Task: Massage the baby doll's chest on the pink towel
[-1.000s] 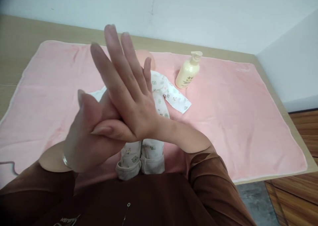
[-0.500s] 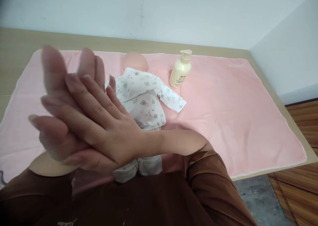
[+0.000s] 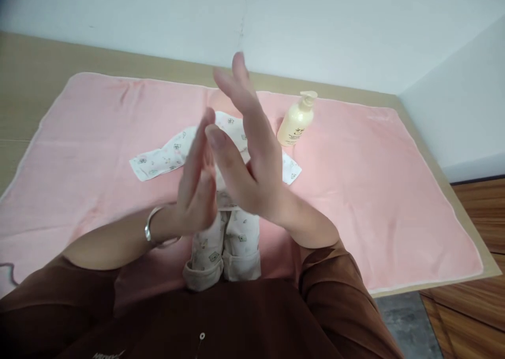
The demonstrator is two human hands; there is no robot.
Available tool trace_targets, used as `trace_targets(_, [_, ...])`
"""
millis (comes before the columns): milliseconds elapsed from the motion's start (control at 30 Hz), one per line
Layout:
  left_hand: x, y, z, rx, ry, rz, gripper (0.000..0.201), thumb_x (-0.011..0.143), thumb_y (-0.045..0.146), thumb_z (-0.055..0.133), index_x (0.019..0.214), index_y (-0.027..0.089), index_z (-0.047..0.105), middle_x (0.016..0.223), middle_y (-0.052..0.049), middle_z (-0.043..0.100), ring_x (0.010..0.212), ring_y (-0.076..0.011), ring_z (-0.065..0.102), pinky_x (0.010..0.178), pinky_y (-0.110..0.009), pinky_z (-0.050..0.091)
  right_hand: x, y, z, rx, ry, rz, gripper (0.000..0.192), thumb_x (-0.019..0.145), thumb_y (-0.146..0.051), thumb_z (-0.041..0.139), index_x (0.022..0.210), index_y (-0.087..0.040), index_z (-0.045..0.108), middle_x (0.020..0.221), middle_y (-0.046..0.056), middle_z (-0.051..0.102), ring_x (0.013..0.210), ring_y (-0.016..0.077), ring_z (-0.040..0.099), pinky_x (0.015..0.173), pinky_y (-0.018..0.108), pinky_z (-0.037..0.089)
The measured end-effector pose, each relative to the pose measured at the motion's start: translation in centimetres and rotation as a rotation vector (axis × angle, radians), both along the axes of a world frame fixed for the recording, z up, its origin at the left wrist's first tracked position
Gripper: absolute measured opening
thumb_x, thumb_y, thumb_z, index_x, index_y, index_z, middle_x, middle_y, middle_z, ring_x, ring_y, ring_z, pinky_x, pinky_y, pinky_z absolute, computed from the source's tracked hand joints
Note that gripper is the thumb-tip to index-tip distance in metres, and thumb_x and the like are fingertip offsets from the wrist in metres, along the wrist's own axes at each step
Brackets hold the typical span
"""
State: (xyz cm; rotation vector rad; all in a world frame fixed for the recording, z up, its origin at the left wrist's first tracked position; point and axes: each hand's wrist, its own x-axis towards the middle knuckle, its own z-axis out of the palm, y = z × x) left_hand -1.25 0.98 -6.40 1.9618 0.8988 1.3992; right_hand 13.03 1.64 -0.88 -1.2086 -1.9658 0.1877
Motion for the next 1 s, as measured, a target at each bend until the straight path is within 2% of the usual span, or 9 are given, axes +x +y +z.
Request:
trace_targets(67, [-0.5,4.1,-0.9,0.033,-0.100,0.101,0.049,0.112,0.044,0.036,0.159,0.031,0.034,0.173,0.000,0.029,0.164,-0.0224,0.018,0.140,-0.046,0.020,0.0,1.8,-0.9,-0.002,0.014,-0.012,0.052,0.107,-0.038,0.028,0.156,-0.023,0.037,0.171,0.002,0.035,0.163,0.0186,0.025,0.137,0.043,0.029])
trace_targets(133, [-1.3,8.7,-2.2,-0.097,-0.143,0.260,0.033,0.108,0.037,0.049,0.139,0.028,0.056,0.151,-0.003,0.058,0.152,-0.0258,0.047,0.132,-0.049,0.039,-0.7,3.2,-2.4,-0.149,-0.102,0.024,0.051,0.104,-0.029,0.036,0.151,-0.014,0.048,0.165,0.010,0.046,0.158,0.0214,0.037,0.133,0.044,0.035])
trace_targets(267, [-1.8,14.0,-5.1,-0.245,-0.264,0.392,0.031,0.094,0.002,0.046,0.107,0.017,0.069,0.111,-0.006,0.077,0.110,-0.0199,0.073,0.109,-0.041,0.059,-2.7,5.1,-6.2,-0.342,-0.320,0.088,0.052,0.101,-0.017,0.037,0.149,-0.007,0.055,0.165,0.013,0.045,0.160,0.0271,0.033,0.136,0.050,0.026])
trace_targets(467, [-1.0,12.2,-7.8,-0.186,-0.089,0.504,0.036,0.089,0.002,0.046,0.110,0.019,0.069,0.122,-0.007,0.074,0.120,-0.0226,0.067,0.113,-0.042,0.053,-2.0,8.2,-7.9,-0.376,-0.468,0.100,0.058,0.104,-0.019,0.040,0.161,-0.009,0.038,0.172,0.010,0.032,0.164,0.0262,0.021,0.138,0.050,0.013])
trace_targets(567, [-1.3,11.4,-8.5,-0.133,-0.013,0.504,0.036,0.086,0.003,0.049,0.112,0.018,0.068,0.125,-0.008,0.072,0.123,-0.0239,0.064,0.115,-0.041,0.049,-1.4,8.6,-7.5,-0.457,-0.469,-0.028,0.065,0.106,-0.033,0.044,0.164,-0.007,0.029,0.175,0.014,0.020,0.165,0.0309,0.017,0.137,0.055,0.016])
trace_targets(667, [-1.6,11.1,-8.5,-0.177,0.000,0.487,0.031,0.088,0.009,0.051,0.111,0.018,0.068,0.123,-0.009,0.073,0.122,-0.0248,0.064,0.113,-0.042,0.050,-2.2,6.8,-7.6,-0.411,-0.471,-0.184,0.067,0.107,-0.036,0.042,0.162,0.001,0.030,0.172,0.024,0.024,0.163,0.0359,0.023,0.135,0.056,0.020])
trace_targets(767, [-1.6,10.8,-8.2,-0.215,-0.057,0.451,0.029,0.099,0.025,0.045,0.114,0.018,0.068,0.120,-0.009,0.075,0.115,-0.0228,0.067,0.108,-0.043,0.053,-3.4,4.7,-7.8,-0.304,-0.519,-0.055,0.057,0.106,-0.022,0.037,0.159,-0.001,0.040,0.168,0.021,0.035,0.162,0.0315,0.028,0.136,0.051,0.019])
trace_targets(867, [-1.6,10.5,-8.2,-0.181,-0.081,0.426,0.049,0.106,0.052,0.034,0.117,0.017,0.067,0.121,-0.009,0.075,0.115,-0.0222,0.069,0.107,-0.044,0.054,-3.1,5.4,-7.8,-0.291,-0.533,0.136,0.056,0.103,-0.017,0.039,0.158,-0.010,0.044,0.168,0.011,0.041,0.162,0.0257,0.029,0.137,0.049,0.016])
trace_targets(1000, [-1.9,10.1,-8.6,-0.119,0.003,0.411,0.065,0.106,0.064,0.028,0.125,0.015,0.067,0.129,-0.012,0.073,0.124,-0.0252,0.067,0.113,-0.047,0.051,-1.1,9.1,-7.8,-0.393,-0.439,0.009,0.056,0.105,-0.029,0.040,0.160,-0.019,0.041,0.173,0.008,0.029,0.164,0.0278,0.023,0.135,0.060,0.013])
